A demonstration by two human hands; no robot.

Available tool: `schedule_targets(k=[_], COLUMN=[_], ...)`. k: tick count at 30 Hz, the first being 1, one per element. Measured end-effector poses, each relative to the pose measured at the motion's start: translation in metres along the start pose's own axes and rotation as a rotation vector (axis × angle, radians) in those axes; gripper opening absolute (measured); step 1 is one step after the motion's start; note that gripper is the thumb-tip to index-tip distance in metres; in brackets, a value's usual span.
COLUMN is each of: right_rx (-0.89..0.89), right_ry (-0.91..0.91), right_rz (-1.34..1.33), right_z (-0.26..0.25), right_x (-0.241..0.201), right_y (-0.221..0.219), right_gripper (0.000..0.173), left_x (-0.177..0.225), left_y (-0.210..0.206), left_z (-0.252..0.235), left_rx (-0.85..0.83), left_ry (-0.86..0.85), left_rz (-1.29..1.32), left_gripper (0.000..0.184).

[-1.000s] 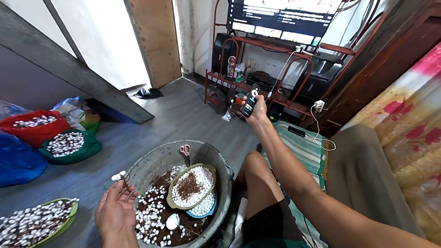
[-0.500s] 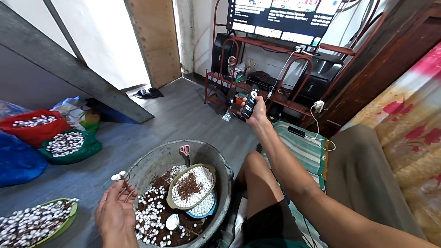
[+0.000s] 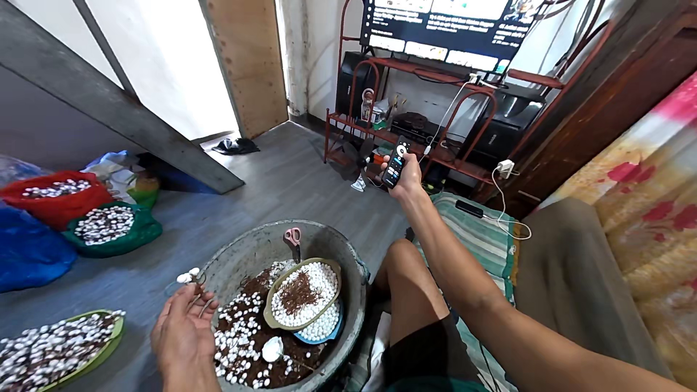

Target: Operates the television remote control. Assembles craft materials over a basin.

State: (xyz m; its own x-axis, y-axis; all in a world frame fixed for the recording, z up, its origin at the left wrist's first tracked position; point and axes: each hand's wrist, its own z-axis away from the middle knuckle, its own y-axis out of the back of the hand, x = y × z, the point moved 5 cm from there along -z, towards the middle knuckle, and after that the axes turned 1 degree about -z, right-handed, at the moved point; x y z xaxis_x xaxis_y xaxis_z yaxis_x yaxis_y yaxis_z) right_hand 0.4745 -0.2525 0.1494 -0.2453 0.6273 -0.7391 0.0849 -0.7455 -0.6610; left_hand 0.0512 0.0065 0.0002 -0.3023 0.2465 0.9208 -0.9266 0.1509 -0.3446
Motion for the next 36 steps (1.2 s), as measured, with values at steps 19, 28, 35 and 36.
schedule_targets(k=[19, 28, 35, 36], right_rx=[0.001, -0.058, -0.092, -0.092], right_ry=[-0.027, -0.059, -0.091, -0.091], right_rz=[-0.04, 0.055, 0.054, 0.053], right_z=[-0.002, 0.0, 0.003, 0.003], right_x=[0.002, 0.01, 0.014, 0.014], right_y=[0.0, 0.006, 0.0, 0.0], right_gripper=[0.036, 0.039, 0.038, 0.037], left_x=[0.001, 0.003, 0.002, 0.002], left_y=[0.0, -0.002, -0.001, 0.0], left_z=[0.0, 0.002, 0.001, 0.001], left_rx=[0.001, -0.003, 0.005, 0.004], left_ry=[0.003, 0.007, 0.012, 0.01], left_rz=[0.001, 0.008, -0.007, -0.008], left_gripper=[0.012, 0.012, 0.012, 0.012])
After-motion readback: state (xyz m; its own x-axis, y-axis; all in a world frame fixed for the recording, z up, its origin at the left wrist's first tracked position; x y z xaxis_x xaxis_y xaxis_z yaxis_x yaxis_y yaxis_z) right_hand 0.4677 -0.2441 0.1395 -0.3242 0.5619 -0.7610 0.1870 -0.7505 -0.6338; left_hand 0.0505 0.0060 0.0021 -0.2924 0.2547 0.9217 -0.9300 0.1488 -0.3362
